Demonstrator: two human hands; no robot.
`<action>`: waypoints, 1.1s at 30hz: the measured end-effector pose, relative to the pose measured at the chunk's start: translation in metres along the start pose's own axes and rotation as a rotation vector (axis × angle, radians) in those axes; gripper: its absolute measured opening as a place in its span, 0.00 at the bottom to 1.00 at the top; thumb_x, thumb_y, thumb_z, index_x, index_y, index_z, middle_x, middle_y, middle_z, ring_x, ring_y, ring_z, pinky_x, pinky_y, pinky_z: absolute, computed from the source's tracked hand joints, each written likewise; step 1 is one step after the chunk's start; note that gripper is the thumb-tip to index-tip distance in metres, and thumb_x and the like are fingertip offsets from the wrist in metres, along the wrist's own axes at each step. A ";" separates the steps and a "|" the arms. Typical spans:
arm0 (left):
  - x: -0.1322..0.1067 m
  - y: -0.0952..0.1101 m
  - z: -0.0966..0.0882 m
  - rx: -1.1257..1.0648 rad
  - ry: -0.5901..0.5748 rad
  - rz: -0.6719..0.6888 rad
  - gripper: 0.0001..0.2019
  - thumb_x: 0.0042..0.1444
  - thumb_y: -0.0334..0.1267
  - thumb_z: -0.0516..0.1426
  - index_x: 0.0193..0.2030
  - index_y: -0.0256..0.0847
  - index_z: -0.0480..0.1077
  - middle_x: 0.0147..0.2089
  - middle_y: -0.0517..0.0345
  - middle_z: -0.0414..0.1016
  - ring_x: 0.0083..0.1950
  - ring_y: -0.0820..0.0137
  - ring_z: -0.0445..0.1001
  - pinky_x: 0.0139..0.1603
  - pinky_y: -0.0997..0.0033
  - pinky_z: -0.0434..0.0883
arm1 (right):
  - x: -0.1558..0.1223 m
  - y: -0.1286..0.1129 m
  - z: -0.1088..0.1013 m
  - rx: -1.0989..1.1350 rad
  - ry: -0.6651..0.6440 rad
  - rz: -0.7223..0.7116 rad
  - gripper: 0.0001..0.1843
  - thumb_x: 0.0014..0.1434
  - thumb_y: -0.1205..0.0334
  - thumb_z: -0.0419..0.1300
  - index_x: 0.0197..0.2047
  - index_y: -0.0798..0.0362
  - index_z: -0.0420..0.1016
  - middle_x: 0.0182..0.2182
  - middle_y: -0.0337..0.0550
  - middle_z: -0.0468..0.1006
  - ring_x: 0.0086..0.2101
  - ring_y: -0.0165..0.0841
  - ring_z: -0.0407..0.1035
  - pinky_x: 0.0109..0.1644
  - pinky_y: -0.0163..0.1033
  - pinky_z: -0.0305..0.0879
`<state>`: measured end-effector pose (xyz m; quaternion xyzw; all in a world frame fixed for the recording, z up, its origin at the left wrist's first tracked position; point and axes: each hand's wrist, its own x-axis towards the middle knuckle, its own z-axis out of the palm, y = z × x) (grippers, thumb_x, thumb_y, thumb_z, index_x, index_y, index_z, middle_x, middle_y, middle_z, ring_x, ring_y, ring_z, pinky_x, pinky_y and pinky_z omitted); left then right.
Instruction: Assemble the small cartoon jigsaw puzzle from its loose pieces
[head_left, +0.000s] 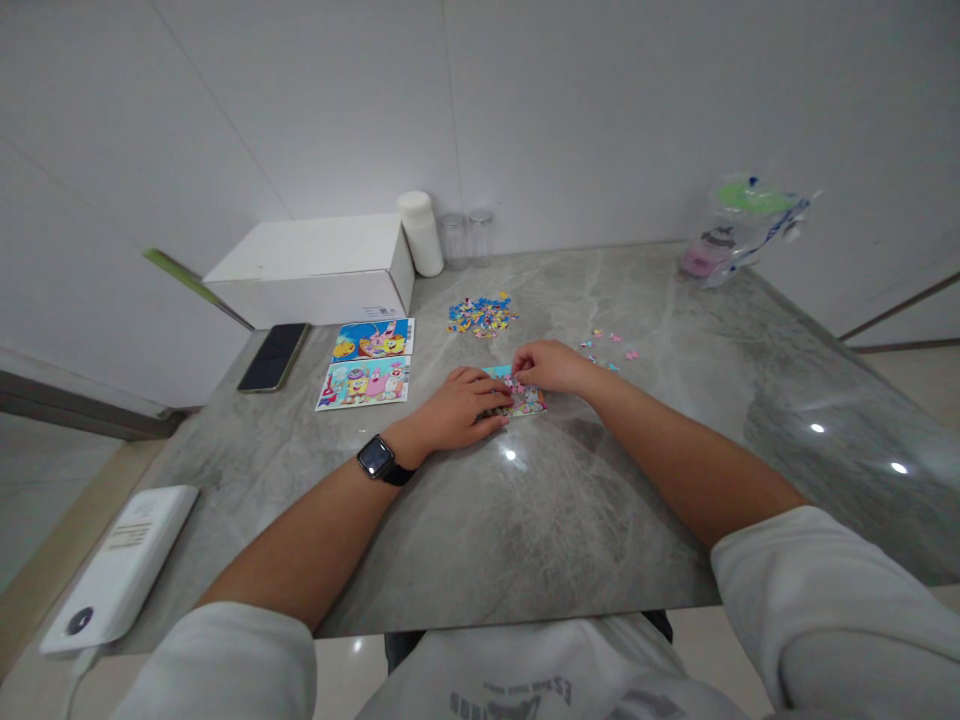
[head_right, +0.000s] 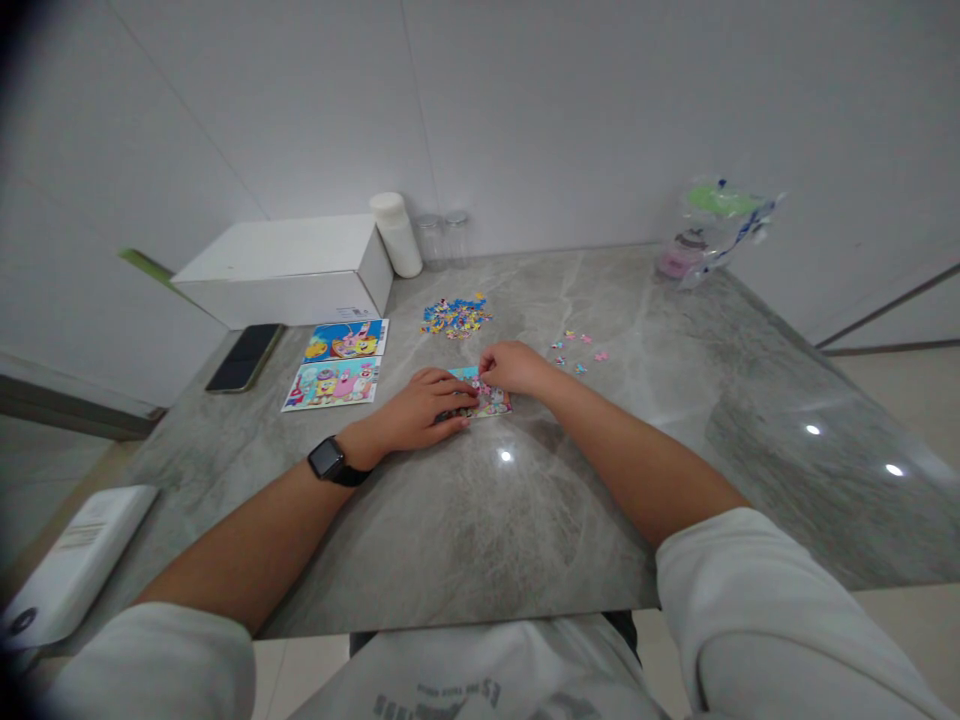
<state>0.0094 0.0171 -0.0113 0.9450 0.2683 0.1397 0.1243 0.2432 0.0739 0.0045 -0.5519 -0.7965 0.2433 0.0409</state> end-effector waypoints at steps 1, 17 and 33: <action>0.000 0.000 0.000 -0.002 0.001 0.000 0.17 0.73 0.48 0.55 0.61 0.49 0.78 0.66 0.53 0.78 0.63 0.56 0.72 0.67 0.48 0.65 | 0.000 0.000 0.000 -0.007 0.002 0.001 0.10 0.60 0.65 0.65 0.43 0.52 0.87 0.36 0.41 0.87 0.34 0.32 0.78 0.36 0.33 0.64; 0.000 -0.002 0.001 -0.002 -0.001 0.013 0.17 0.72 0.50 0.56 0.61 0.49 0.78 0.66 0.52 0.78 0.63 0.56 0.72 0.67 0.49 0.65 | -0.007 -0.007 0.002 -0.128 0.042 0.003 0.10 0.63 0.64 0.63 0.44 0.51 0.86 0.39 0.45 0.88 0.38 0.36 0.79 0.39 0.36 0.64; 0.000 0.000 0.004 0.011 -0.003 0.009 0.23 0.72 0.52 0.56 0.68 0.48 0.73 0.66 0.48 0.76 0.64 0.54 0.71 0.68 0.48 0.65 | -0.007 -0.001 -0.005 -0.187 0.080 -0.047 0.10 0.63 0.62 0.64 0.45 0.50 0.86 0.40 0.47 0.88 0.40 0.38 0.79 0.41 0.37 0.65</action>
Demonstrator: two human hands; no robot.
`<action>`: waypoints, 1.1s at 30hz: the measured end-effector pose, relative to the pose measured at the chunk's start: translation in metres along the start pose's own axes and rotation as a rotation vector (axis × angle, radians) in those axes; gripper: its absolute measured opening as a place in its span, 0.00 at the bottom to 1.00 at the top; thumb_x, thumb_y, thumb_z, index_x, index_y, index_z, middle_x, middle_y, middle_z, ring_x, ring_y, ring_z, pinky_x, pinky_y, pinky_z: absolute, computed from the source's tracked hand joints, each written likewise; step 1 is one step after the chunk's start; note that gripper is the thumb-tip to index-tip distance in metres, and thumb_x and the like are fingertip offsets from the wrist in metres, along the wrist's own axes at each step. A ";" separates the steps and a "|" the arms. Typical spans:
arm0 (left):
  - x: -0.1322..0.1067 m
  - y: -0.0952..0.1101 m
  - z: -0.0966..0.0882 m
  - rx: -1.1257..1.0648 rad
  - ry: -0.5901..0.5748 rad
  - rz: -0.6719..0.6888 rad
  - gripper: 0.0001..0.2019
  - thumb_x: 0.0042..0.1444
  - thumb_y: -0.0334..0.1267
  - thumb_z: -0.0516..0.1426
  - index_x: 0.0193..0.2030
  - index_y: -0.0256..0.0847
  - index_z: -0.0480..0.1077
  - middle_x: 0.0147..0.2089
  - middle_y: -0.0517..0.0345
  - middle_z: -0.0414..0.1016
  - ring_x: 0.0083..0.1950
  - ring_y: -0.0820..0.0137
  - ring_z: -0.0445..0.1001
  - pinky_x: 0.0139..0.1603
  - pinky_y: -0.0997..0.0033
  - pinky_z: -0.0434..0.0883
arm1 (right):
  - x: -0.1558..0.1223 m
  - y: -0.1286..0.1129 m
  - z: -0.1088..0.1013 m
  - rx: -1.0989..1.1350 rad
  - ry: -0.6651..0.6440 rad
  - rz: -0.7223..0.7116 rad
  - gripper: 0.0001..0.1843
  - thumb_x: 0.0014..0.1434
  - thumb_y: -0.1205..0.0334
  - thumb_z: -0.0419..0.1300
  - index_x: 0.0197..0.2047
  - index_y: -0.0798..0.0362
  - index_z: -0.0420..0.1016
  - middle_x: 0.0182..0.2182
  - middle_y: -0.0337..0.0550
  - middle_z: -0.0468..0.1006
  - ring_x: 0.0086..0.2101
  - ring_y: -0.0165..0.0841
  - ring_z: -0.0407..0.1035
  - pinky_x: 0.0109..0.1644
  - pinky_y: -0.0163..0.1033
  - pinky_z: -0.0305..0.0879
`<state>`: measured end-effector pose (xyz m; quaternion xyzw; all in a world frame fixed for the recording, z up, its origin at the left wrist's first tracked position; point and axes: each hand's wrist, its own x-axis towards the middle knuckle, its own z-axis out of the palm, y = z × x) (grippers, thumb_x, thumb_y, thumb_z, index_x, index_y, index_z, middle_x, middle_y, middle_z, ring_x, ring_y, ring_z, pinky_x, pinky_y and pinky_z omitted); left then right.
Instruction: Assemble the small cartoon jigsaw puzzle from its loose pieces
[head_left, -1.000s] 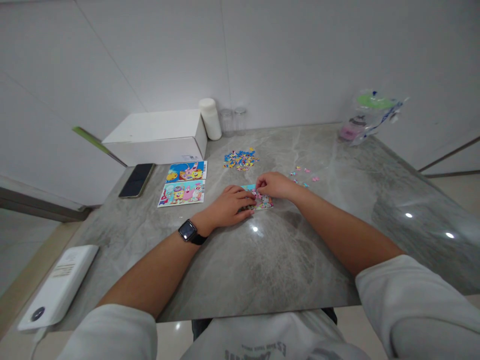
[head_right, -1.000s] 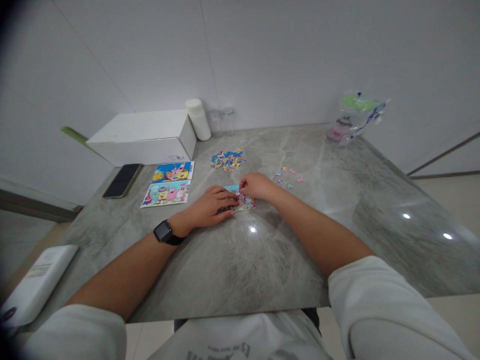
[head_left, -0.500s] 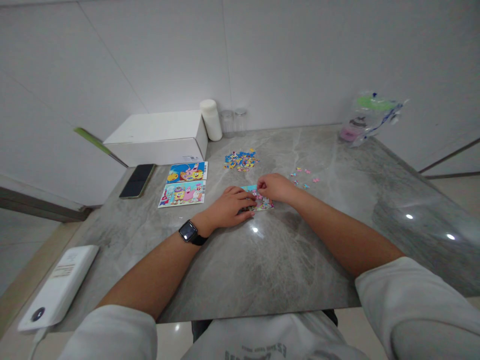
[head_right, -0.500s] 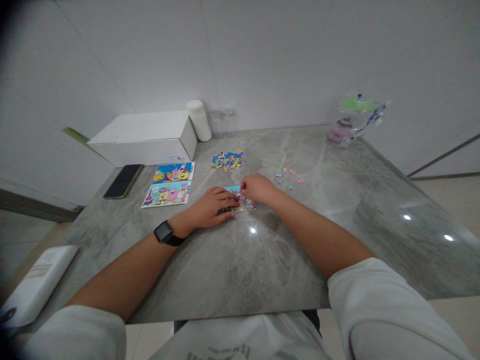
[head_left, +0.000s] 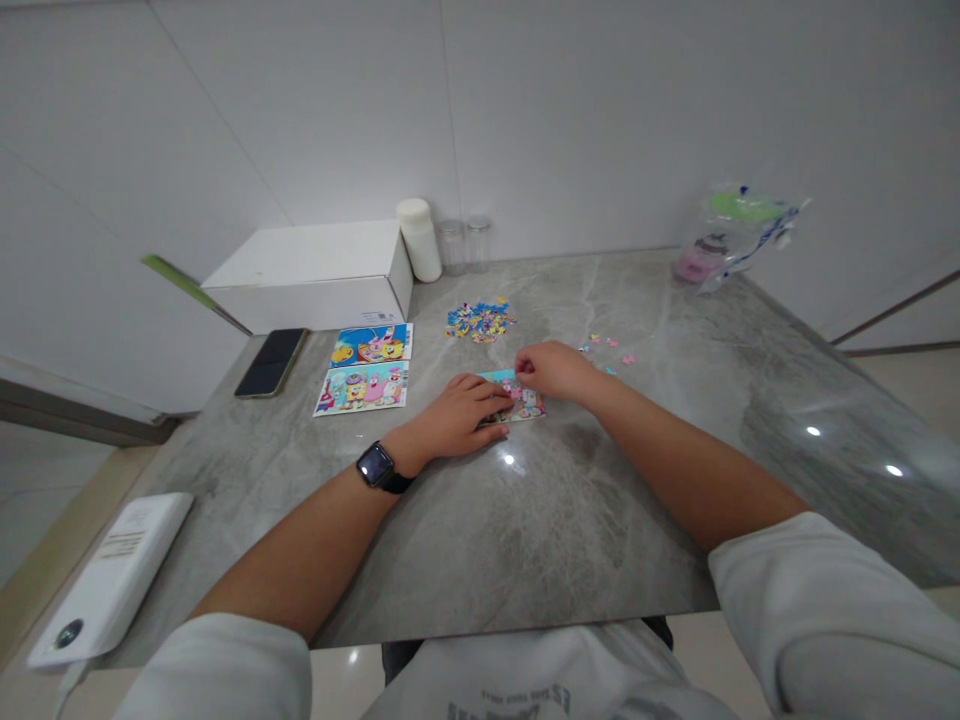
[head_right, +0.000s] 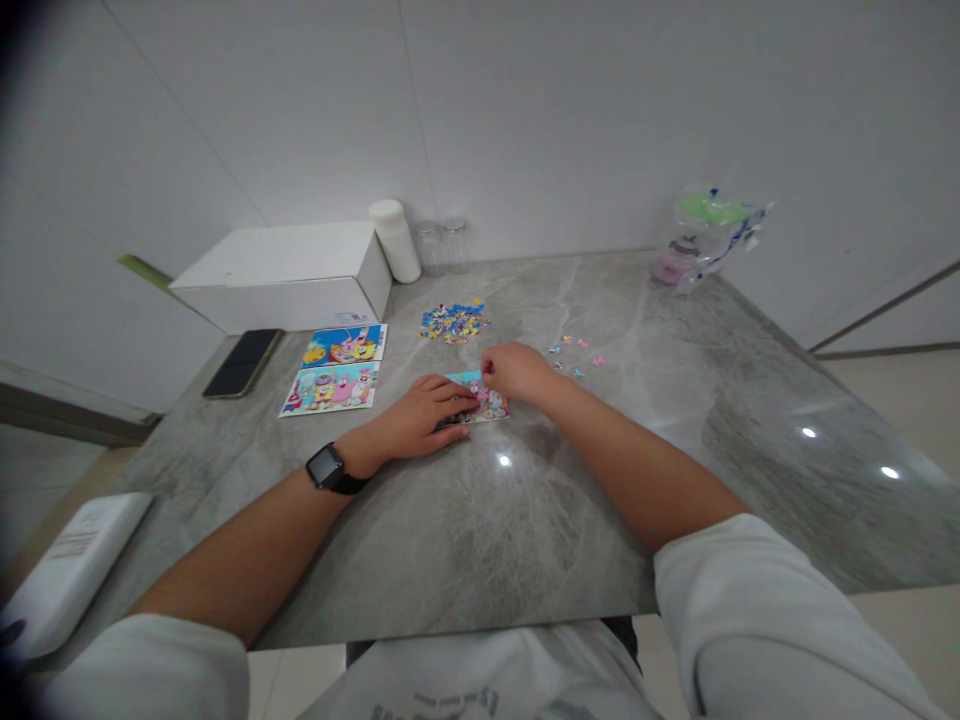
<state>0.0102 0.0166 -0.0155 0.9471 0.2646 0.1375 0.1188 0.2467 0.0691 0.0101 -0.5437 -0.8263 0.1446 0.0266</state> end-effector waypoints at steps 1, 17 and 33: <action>0.000 0.000 0.000 -0.001 0.001 0.000 0.23 0.72 0.52 0.55 0.68 0.48 0.73 0.66 0.48 0.76 0.64 0.54 0.71 0.67 0.48 0.65 | 0.000 0.002 -0.002 0.013 -0.010 -0.016 0.09 0.63 0.63 0.65 0.45 0.50 0.86 0.40 0.45 0.88 0.39 0.37 0.79 0.41 0.37 0.65; 0.000 0.000 -0.001 -0.001 -0.021 -0.004 0.22 0.72 0.53 0.55 0.66 0.46 0.74 0.66 0.48 0.76 0.65 0.54 0.70 0.68 0.49 0.64 | -0.001 -0.004 0.002 -0.063 -0.125 -0.071 0.09 0.63 0.61 0.67 0.45 0.49 0.87 0.40 0.43 0.88 0.39 0.35 0.78 0.40 0.36 0.63; 0.006 0.005 0.007 0.043 -0.008 -0.057 0.24 0.75 0.51 0.51 0.71 0.44 0.69 0.66 0.46 0.75 0.65 0.54 0.70 0.68 0.48 0.64 | 0.003 -0.001 0.000 0.088 -0.178 -0.065 0.09 0.63 0.65 0.66 0.45 0.50 0.88 0.37 0.40 0.89 0.35 0.31 0.80 0.39 0.32 0.64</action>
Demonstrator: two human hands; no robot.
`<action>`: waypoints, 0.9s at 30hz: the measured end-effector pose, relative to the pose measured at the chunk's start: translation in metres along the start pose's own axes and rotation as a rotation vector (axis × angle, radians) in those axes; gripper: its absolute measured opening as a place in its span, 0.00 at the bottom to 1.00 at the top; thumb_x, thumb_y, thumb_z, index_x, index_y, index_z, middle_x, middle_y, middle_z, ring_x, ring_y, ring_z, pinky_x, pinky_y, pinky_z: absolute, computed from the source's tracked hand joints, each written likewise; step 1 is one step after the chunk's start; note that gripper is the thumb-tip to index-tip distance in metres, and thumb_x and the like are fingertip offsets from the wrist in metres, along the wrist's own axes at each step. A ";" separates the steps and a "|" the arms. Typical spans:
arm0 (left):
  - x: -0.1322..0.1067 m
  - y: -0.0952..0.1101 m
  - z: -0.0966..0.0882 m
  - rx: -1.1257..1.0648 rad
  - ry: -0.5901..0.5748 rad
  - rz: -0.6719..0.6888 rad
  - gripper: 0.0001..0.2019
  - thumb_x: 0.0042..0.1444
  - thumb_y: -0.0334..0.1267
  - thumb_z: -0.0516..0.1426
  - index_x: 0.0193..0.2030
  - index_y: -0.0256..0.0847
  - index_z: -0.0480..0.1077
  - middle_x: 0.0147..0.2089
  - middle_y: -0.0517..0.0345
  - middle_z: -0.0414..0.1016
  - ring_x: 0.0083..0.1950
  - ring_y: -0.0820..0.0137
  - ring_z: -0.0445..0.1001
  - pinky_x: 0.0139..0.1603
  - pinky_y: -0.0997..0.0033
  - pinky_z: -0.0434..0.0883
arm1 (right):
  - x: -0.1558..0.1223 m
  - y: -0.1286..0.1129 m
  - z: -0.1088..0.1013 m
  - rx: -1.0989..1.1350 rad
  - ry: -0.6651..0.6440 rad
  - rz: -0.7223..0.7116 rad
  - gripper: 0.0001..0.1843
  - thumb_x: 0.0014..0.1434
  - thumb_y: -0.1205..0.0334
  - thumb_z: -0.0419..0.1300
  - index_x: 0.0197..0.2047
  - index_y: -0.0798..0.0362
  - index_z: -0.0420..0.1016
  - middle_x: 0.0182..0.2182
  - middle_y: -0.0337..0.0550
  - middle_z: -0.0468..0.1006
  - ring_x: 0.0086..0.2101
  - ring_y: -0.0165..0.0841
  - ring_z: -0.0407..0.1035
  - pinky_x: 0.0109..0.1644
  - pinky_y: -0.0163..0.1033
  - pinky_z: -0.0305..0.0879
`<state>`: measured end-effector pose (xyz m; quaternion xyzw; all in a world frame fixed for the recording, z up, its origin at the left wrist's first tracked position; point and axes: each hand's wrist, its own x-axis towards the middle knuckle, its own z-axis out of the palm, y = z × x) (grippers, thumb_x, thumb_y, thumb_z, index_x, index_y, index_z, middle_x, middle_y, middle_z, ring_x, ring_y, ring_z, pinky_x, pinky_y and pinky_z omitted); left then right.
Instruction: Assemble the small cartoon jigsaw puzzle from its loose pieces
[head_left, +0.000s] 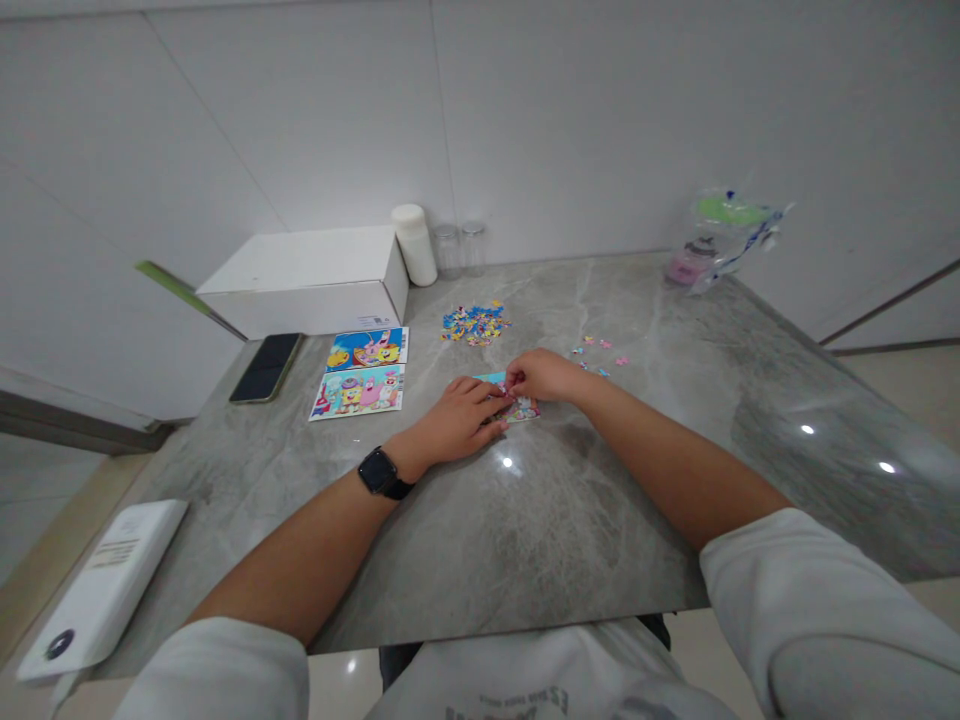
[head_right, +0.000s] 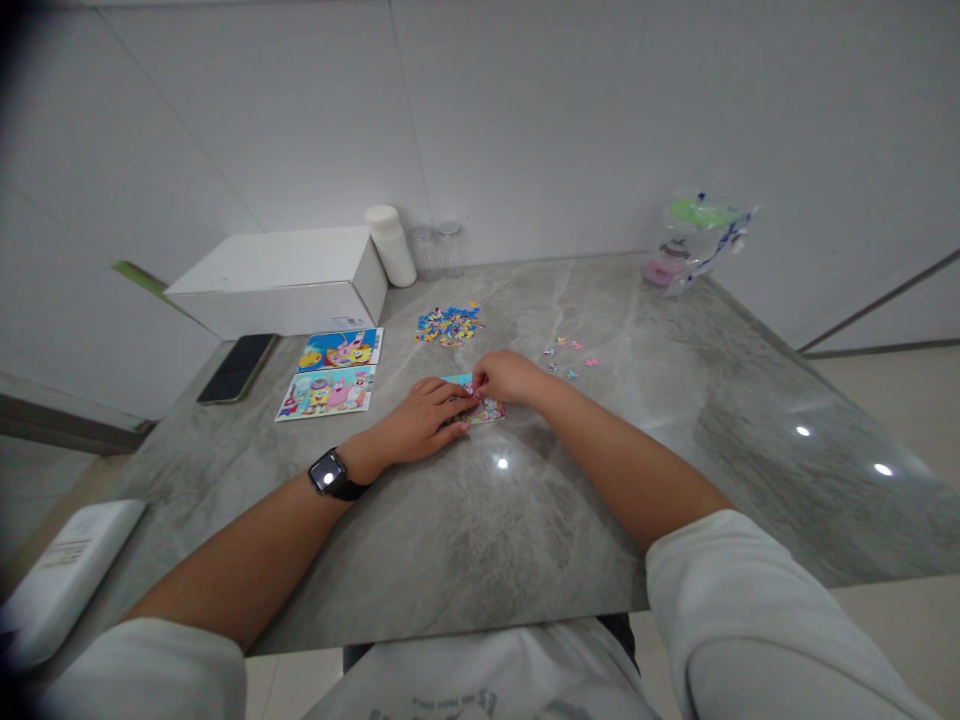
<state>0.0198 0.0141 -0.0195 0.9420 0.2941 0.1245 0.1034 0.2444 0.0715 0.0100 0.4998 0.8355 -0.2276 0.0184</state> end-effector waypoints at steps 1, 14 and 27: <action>0.000 0.001 0.000 0.000 -0.002 -0.006 0.24 0.75 0.51 0.51 0.71 0.44 0.70 0.66 0.45 0.74 0.65 0.54 0.70 0.69 0.48 0.64 | 0.001 0.001 0.000 -0.006 0.004 -0.016 0.09 0.63 0.65 0.66 0.45 0.50 0.88 0.38 0.41 0.89 0.36 0.32 0.80 0.39 0.32 0.64; 0.000 0.000 0.002 -0.001 0.010 -0.005 0.25 0.75 0.52 0.50 0.69 0.44 0.71 0.65 0.45 0.74 0.65 0.54 0.69 0.68 0.48 0.64 | -0.001 0.006 -0.003 -0.062 0.028 -0.018 0.08 0.61 0.65 0.67 0.42 0.51 0.88 0.36 0.42 0.88 0.36 0.33 0.78 0.37 0.33 0.63; 0.000 0.001 0.002 -0.005 -0.002 -0.012 0.24 0.75 0.52 0.50 0.70 0.45 0.71 0.65 0.45 0.73 0.64 0.54 0.69 0.68 0.47 0.65 | -0.001 0.004 -0.001 -0.079 -0.013 -0.003 0.07 0.62 0.64 0.67 0.42 0.51 0.87 0.37 0.42 0.88 0.37 0.33 0.79 0.38 0.33 0.63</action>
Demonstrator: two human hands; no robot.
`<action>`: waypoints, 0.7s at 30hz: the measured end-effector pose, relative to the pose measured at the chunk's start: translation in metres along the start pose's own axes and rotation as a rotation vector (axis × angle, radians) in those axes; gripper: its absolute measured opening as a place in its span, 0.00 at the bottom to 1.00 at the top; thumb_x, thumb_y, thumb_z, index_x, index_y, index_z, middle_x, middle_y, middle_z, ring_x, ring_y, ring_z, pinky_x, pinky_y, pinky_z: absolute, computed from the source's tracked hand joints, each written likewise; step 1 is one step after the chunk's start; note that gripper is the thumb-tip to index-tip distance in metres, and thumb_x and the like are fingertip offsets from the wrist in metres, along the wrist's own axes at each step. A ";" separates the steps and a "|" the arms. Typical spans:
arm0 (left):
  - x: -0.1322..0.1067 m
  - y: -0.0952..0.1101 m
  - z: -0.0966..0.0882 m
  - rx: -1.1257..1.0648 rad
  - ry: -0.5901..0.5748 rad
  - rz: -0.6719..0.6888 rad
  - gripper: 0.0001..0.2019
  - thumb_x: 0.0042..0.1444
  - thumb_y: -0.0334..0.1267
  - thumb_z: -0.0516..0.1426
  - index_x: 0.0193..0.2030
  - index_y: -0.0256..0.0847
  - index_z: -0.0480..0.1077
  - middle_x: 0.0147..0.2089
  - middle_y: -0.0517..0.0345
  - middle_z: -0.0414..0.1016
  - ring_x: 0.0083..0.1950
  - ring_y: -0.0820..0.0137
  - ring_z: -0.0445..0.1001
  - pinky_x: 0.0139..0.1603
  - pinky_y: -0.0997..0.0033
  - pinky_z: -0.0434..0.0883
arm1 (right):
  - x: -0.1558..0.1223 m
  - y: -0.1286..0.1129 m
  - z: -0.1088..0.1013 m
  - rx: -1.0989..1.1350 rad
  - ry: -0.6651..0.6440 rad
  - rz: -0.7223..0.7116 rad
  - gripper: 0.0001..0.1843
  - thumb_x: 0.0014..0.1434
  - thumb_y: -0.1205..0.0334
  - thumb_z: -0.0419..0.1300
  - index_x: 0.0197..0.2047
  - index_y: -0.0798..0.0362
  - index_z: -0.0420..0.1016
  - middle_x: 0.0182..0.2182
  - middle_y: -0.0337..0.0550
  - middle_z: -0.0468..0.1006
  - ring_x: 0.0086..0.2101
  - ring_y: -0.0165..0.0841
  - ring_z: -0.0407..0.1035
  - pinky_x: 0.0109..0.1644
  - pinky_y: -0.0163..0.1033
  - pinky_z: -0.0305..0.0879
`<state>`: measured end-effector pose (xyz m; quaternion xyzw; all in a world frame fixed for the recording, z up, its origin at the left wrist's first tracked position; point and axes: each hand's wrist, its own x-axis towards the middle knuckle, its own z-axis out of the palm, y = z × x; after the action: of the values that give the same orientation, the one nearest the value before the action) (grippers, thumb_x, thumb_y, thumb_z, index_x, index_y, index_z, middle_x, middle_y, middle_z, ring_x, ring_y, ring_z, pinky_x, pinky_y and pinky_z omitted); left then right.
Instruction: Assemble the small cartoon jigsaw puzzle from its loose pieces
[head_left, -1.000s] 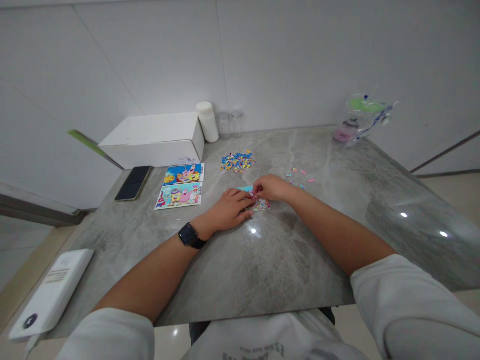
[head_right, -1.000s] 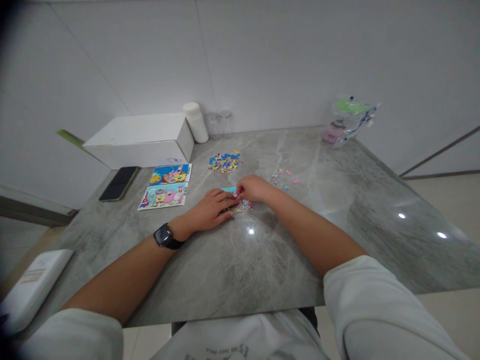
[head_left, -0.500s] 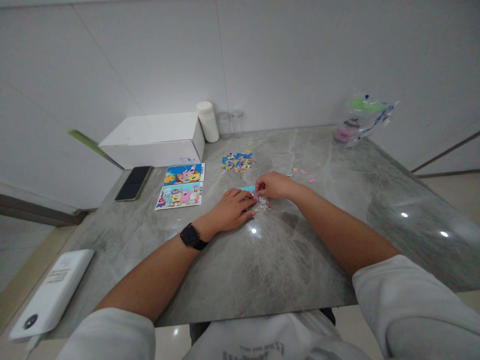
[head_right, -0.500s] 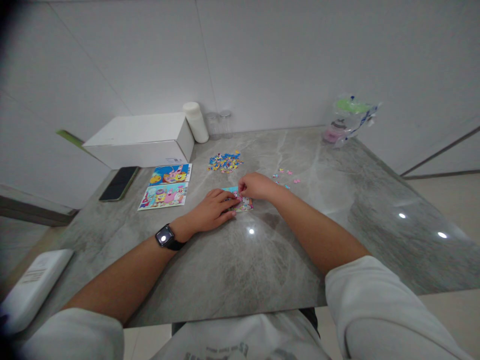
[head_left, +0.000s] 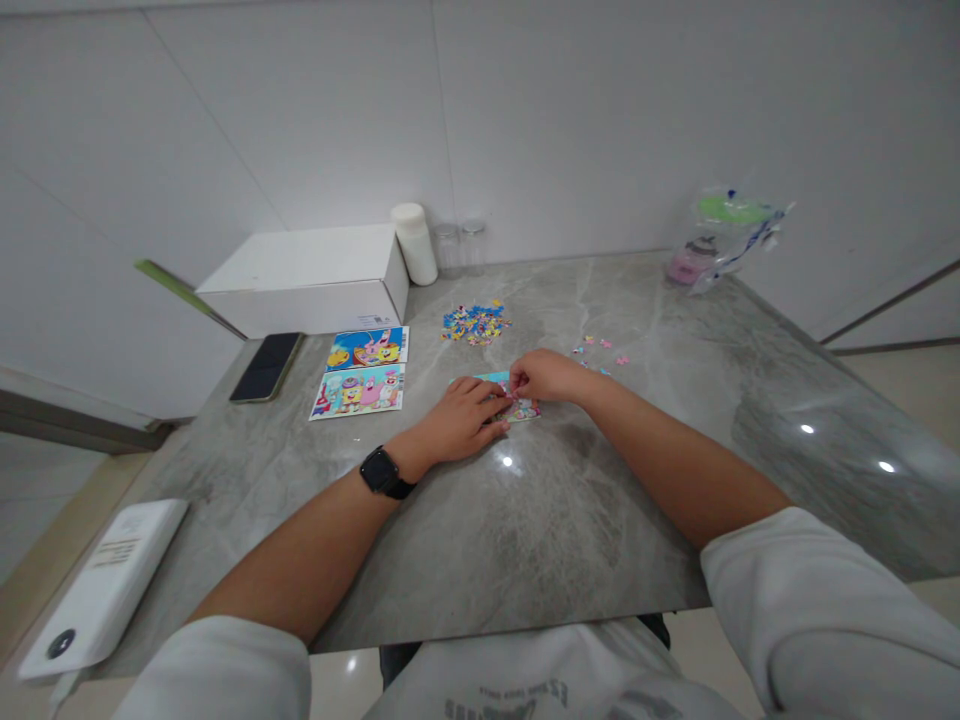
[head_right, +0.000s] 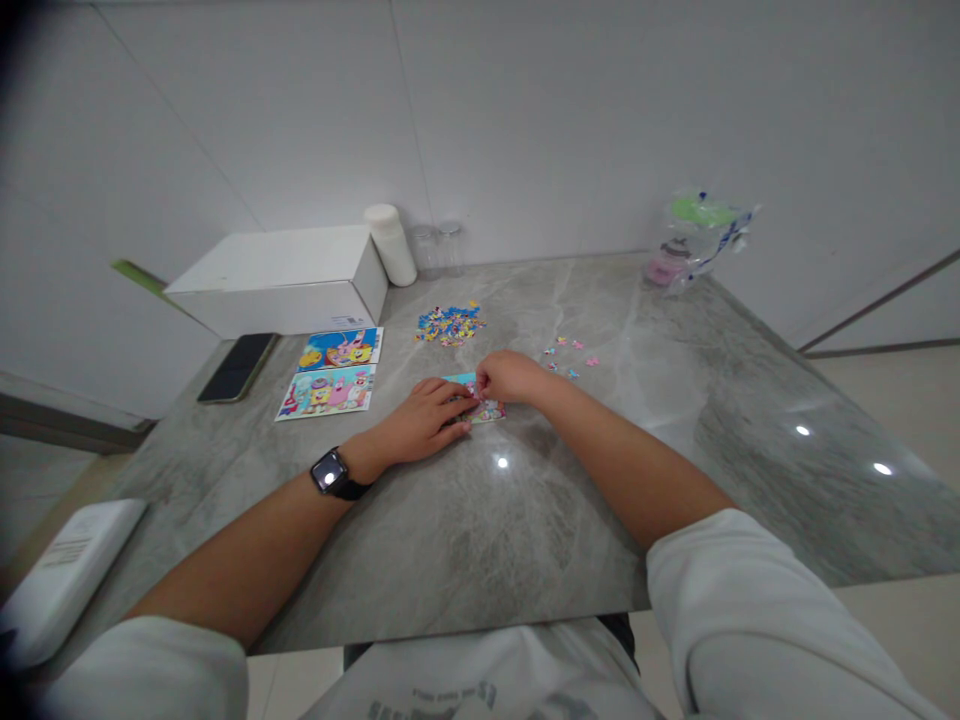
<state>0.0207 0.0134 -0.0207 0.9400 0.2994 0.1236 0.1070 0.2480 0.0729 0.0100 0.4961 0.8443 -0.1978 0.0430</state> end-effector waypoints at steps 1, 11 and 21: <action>0.000 0.000 0.000 -0.003 0.002 0.002 0.24 0.75 0.52 0.50 0.70 0.45 0.71 0.65 0.45 0.74 0.65 0.54 0.69 0.68 0.47 0.65 | 0.000 0.001 0.000 0.009 0.007 -0.004 0.07 0.62 0.65 0.67 0.42 0.50 0.88 0.37 0.42 0.88 0.37 0.33 0.79 0.38 0.33 0.63; 0.000 0.000 -0.005 -0.075 0.025 0.001 0.20 0.74 0.49 0.51 0.65 0.46 0.73 0.64 0.48 0.76 0.64 0.56 0.71 0.69 0.49 0.64 | 0.000 0.001 0.002 0.040 0.033 -0.012 0.09 0.60 0.65 0.66 0.42 0.50 0.88 0.36 0.42 0.88 0.36 0.32 0.79 0.38 0.33 0.63; 0.000 -0.008 -0.008 -0.311 0.156 -0.072 0.21 0.77 0.51 0.45 0.59 0.43 0.72 0.56 0.48 0.80 0.59 0.59 0.75 0.65 0.52 0.68 | -0.004 -0.004 -0.002 0.049 0.015 -0.008 0.10 0.61 0.66 0.64 0.43 0.50 0.88 0.36 0.41 0.88 0.35 0.32 0.79 0.37 0.32 0.63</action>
<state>0.0143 0.0210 -0.0149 0.8884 0.3173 0.2370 0.2319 0.2466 0.0690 0.0144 0.4953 0.8414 -0.2148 0.0237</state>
